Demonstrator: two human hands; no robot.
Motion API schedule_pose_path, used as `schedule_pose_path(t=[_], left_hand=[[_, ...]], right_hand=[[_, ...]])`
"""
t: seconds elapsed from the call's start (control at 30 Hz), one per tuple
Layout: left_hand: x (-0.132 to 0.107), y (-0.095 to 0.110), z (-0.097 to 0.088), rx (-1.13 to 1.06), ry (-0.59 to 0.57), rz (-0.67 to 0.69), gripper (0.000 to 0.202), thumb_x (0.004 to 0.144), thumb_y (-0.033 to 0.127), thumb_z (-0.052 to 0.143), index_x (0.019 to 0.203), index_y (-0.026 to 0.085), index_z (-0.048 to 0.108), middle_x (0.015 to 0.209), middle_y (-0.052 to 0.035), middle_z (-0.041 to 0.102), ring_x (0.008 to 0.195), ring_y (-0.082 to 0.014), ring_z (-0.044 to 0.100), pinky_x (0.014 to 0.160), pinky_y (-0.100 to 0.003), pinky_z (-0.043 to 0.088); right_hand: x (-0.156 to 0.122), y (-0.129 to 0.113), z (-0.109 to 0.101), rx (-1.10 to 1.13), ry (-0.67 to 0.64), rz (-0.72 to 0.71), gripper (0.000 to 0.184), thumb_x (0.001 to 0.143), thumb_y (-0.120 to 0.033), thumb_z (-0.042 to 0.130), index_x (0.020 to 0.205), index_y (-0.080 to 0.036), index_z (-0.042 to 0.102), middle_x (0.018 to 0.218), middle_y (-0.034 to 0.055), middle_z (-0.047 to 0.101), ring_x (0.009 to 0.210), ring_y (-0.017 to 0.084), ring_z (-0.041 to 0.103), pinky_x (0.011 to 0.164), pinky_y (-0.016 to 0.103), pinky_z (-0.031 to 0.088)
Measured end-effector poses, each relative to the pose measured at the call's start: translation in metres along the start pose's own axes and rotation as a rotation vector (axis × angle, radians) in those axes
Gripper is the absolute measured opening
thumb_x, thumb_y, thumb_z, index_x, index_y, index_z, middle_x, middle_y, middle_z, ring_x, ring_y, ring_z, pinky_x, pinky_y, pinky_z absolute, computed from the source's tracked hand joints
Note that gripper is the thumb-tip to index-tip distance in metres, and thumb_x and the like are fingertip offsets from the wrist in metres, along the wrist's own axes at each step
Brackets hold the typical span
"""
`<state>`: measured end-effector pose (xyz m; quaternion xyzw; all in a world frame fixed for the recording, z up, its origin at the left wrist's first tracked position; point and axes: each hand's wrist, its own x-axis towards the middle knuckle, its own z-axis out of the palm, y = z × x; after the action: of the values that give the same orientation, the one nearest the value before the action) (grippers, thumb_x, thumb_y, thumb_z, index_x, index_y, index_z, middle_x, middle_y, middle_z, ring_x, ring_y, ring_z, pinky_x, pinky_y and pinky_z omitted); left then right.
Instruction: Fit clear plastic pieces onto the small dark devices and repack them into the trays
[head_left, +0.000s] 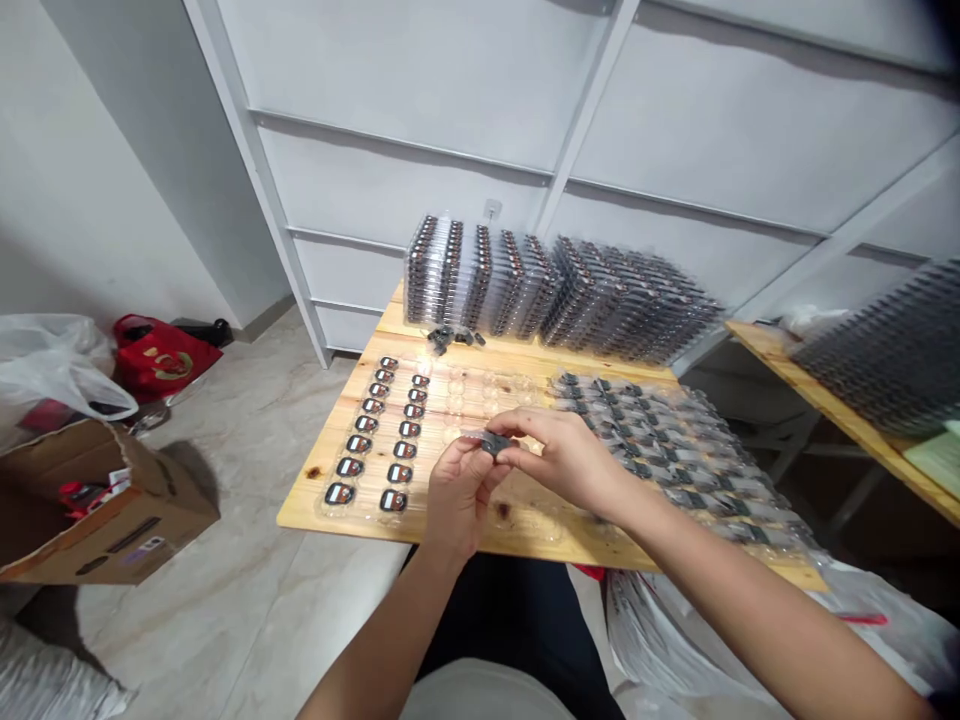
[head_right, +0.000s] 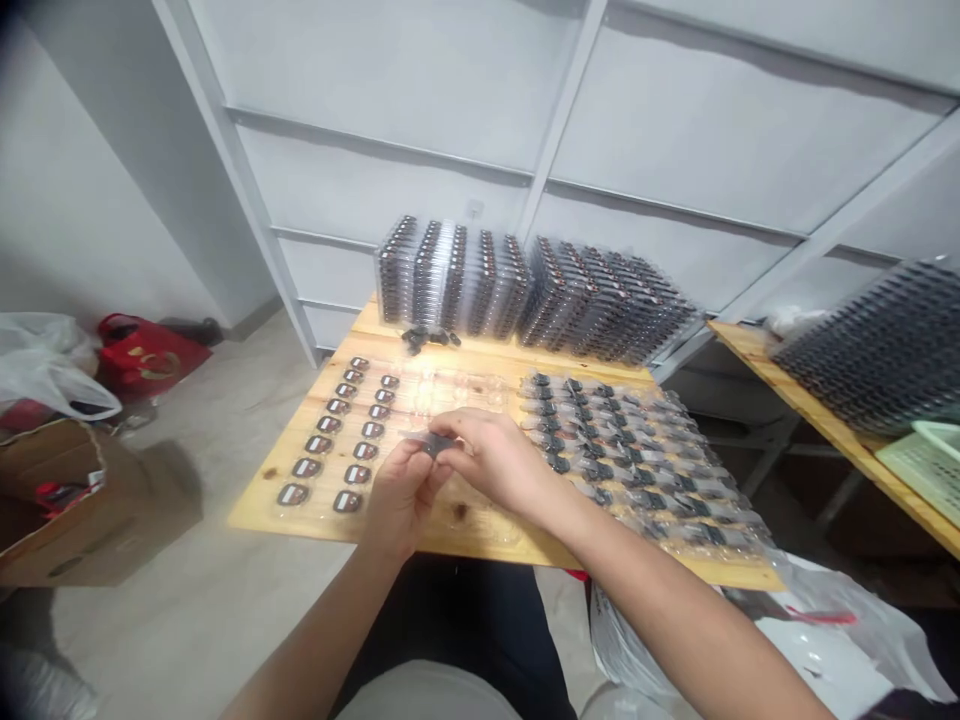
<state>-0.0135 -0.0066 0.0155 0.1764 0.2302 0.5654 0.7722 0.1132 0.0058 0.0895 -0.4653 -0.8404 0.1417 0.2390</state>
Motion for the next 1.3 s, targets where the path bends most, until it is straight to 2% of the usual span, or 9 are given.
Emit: schedule_pose_path(t=[0.3,0.53,0.63,1.0,1.3], left_hand=[[0.005,-0.008,0.009,-0.015,-0.039,-0.042,0.032,0.067,0.021,0.07,0.091,0.011,0.052,0.092,-0.0062,0.059,0.081,-0.0118,0.059,0.071,-0.019,0.049],[0.005,-0.011,0.006,-0.022,-0.005,-0.037,0.033,0.065,0.019,0.071,0.091,0.011,0.051,0.092,-0.0061,0.059,0.077,-0.0101,0.059,0.07,-0.018,0.049],[0.005,-0.01,0.005,-0.028,-0.013,-0.023,0.034,0.065,0.02,0.071,0.091,0.011,0.051,0.092,-0.0067,0.059,0.078,-0.0107,0.059,0.07,-0.018,0.049],[0.006,0.0,0.009,-0.053,-0.008,0.003,0.037,0.065,0.023,0.072,0.094,0.011,0.053,0.095,-0.0078,0.058,0.086,-0.0142,0.059,0.077,-0.023,0.047],[0.005,0.007,0.01,-0.065,0.001,0.004,0.036,0.067,0.023,0.07,0.096,0.011,0.053,0.092,-0.0062,0.057,0.078,-0.0104,0.058,0.07,-0.019,0.047]], right_hand=[[-0.003,0.001,-0.014,0.0,-0.051,0.086,0.024,0.072,-0.006,0.058,0.094,-0.015,0.061,0.091,0.0018,0.061,0.085,0.014,0.055,0.075,0.022,0.041],[-0.004,0.001,-0.012,0.01,-0.047,0.13,0.021,0.073,-0.01,0.06,0.094,-0.015,0.061,0.089,0.0022,0.061,0.078,0.012,0.055,0.071,0.021,0.042],[-0.004,0.001,-0.01,0.023,-0.025,0.107,0.018,0.074,-0.011,0.059,0.092,-0.016,0.062,0.09,0.0019,0.061,0.078,0.012,0.055,0.071,0.021,0.042],[0.004,-0.005,-0.009,-0.056,-0.004,0.043,0.025,0.073,-0.008,0.058,0.097,-0.015,0.061,0.095,0.0024,0.062,0.081,0.012,0.057,0.075,0.022,0.043],[0.011,-0.009,-0.012,-0.032,-0.034,0.086,0.023,0.071,-0.009,0.062,0.093,-0.017,0.062,0.091,-0.0007,0.062,0.078,0.01,0.057,0.07,0.02,0.042]])
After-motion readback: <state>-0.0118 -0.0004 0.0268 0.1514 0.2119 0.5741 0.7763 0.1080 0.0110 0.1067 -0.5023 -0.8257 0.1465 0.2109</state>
